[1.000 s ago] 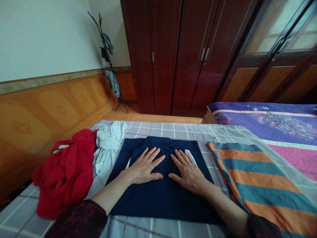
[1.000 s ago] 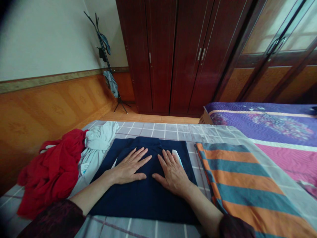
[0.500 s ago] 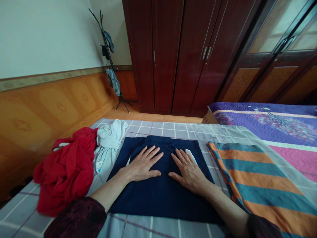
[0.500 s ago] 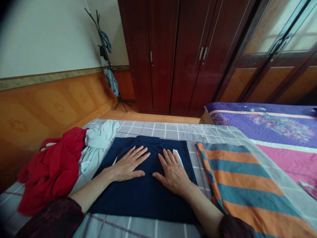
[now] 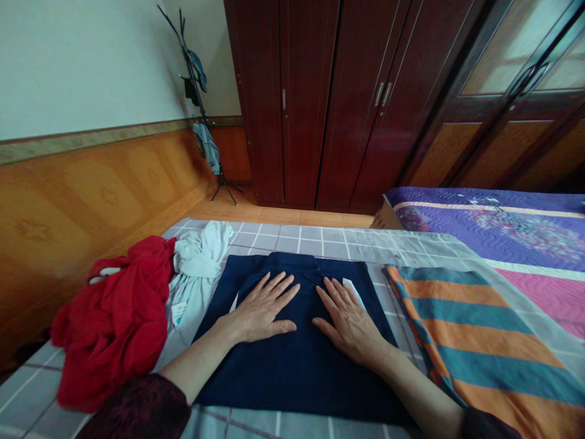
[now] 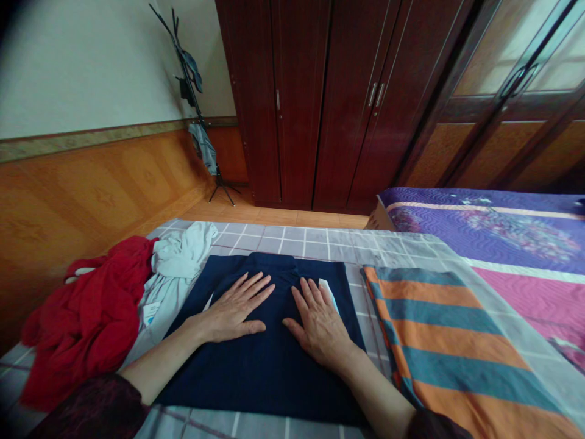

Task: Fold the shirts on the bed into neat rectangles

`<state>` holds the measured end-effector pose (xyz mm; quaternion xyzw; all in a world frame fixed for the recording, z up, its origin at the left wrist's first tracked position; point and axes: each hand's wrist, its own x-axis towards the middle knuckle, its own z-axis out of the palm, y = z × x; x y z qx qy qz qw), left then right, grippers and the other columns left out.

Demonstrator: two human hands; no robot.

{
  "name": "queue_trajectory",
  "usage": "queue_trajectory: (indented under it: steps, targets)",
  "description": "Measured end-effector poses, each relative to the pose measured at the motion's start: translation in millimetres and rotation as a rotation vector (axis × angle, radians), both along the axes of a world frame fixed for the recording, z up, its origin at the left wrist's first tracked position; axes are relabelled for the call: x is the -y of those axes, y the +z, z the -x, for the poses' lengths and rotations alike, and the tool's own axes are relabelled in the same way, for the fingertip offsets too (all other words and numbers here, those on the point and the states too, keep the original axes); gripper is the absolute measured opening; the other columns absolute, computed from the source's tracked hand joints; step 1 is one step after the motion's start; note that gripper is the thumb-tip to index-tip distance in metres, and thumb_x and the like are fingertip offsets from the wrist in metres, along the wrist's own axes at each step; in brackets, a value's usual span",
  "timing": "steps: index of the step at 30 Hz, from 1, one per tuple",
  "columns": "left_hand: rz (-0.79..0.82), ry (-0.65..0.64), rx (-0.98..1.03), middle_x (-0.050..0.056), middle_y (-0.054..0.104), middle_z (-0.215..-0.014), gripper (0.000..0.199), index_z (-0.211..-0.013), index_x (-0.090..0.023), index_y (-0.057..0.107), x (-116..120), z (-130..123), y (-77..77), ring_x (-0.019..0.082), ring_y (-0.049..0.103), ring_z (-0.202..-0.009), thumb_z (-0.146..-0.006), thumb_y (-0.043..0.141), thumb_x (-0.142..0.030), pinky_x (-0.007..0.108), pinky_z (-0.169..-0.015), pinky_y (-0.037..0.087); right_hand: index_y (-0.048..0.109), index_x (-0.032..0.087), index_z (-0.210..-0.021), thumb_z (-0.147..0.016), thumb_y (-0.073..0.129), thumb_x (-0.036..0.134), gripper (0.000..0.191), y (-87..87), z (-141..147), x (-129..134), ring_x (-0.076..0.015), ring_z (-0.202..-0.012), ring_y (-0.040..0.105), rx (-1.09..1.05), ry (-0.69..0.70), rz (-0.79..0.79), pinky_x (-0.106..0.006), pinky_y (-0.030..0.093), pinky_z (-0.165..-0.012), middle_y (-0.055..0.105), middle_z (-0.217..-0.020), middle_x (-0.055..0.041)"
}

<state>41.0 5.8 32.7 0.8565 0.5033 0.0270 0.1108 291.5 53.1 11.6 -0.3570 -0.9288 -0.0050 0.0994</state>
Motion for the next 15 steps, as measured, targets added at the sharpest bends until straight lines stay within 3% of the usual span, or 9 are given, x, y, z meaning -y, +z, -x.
queue_trajectory:
  steps: [4, 10, 15]
  targets:
    - [-0.016, 0.009, -0.021, 0.006, 0.006, -0.157, 0.072, -0.15, -0.026, 0.008, 5.9, -8.1, 2.0, 0.025, 0.0, -0.143, -0.092, 0.031, -0.062, 0.049, -0.115, 0.003, 0.042, 0.013, -0.14, -0.092, 0.039, 0.054, 0.063, 1.1, -0.6, 0.4, -0.033, -0.137, 0.028, 0.003, -0.001, -0.018, -0.053, 0.025, -0.111, 0.032, -0.147, -0.0183]
    - [0.018, -0.138, 0.0, 0.007, 0.009, -0.156, 0.074, -0.15, -0.024, 0.009, 21.2, -28.7, 8.1, 0.024, 0.001, -0.144, -0.091, 0.03, -0.064, 0.048, -0.116, 0.004, 0.042, 0.013, -0.14, -0.092, 0.042, 0.051, 0.061, 1.1, -0.8, 1.0, -0.0323, -0.136, 0.029, -0.002, 0.005, -0.033, -0.052, 0.028, -0.11, 0.033, -0.147, -0.018]
    - [0.005, -0.064, -0.059, 0.005, 0.008, -0.156, 0.073, -0.15, -0.026, 0.007, 29.8, 4.9, 7.7, 0.025, 0.004, -0.143, -0.091, 0.033, -0.062, 0.048, -0.115, 0.007, 0.042, 0.013, -0.139, -0.092, 0.043, 0.051, 0.061, -0.6, -1.7, -2.1, -0.0323, -0.137, 0.028, -0.003, 0.006, -0.029, -0.053, 0.026, -0.111, 0.033, -0.147, -0.0186]
